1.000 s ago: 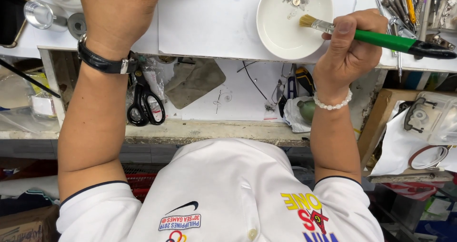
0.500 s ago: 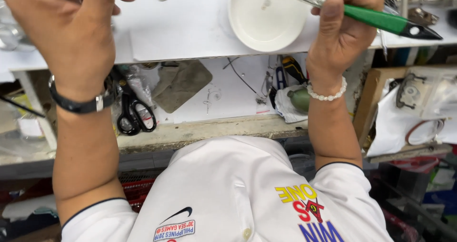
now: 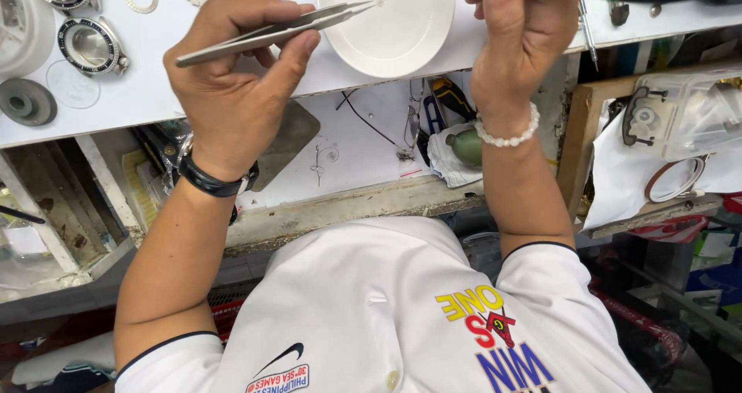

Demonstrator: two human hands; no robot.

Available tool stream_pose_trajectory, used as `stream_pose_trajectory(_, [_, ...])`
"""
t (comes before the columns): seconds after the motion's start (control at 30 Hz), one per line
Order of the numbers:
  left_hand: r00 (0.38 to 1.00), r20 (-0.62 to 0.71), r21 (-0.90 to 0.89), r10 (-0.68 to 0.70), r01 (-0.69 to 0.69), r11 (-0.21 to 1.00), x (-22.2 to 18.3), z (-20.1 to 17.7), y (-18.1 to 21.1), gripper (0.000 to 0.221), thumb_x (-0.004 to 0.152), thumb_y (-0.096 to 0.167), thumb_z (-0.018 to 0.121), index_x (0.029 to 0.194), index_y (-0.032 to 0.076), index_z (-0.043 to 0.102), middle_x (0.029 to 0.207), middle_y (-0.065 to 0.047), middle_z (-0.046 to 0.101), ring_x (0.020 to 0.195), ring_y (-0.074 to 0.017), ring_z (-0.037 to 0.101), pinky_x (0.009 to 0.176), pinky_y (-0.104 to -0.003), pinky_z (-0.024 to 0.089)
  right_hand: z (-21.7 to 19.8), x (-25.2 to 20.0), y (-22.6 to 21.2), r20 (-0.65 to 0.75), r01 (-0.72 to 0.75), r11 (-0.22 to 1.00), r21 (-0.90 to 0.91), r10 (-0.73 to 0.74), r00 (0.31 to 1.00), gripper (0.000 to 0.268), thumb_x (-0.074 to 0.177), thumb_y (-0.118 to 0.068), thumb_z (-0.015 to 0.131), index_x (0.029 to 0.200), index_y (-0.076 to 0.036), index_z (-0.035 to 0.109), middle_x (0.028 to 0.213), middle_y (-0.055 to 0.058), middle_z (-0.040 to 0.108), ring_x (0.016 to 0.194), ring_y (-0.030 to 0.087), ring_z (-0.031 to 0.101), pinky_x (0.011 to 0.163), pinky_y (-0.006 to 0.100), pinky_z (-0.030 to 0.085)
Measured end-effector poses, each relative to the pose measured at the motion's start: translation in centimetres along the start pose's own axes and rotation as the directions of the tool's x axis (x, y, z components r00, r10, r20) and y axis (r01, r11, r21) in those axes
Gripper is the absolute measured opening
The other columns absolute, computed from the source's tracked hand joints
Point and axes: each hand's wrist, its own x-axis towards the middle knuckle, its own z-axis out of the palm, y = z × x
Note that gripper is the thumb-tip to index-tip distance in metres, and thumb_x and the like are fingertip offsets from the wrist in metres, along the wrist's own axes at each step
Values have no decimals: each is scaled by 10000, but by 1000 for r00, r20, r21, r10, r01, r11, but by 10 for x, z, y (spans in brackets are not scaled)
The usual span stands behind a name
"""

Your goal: Cleaning small watch components individually using tweezers and a brush at a repair bench.

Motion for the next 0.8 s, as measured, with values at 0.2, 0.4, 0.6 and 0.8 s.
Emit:
stream_pose_trajectory(0.2, [992,67,114,104,-111,987,-3,-1,-5,166,1050,-45,819,1170,-65,705,1109,-208,737,919,-278,762,717,-303,590,-2,-3,14,-82,3,1000,20,-1,997,205,1054,-245,634,1065,-55,712,1050,39,711,767,263,667,630,400,653])
stream_pose_trajectory(0.4, [993,70,148,95,-105,983,-4,1,-6,179,1059,-17,825,1184,-50,701,1121,-183,742,859,-240,747,702,-285,571,0,-6,10,-73,19,999,-30,-21,997,206,1057,-246,608,1027,-55,680,1023,37,683,785,241,649,632,395,651])
stream_pose_trajectory(0.6, [992,86,153,87,-99,983,-2,2,-5,162,1066,-13,812,1183,-50,705,1125,-185,738,893,-253,771,676,-277,547,1,-6,9,-99,-13,999,-35,9,995,244,1046,-290,618,1004,-59,682,1008,29,688,801,232,661,643,395,654])
stream_pose_trajectory(0.8, [992,84,164,91,-104,981,-1,4,-5,143,1065,-13,811,1165,-40,713,1094,-170,742,835,-227,753,653,-276,520,3,-2,5,-79,28,996,-87,-35,996,248,1061,-276,599,986,-51,672,876,46,634,728,224,619,639,386,605])
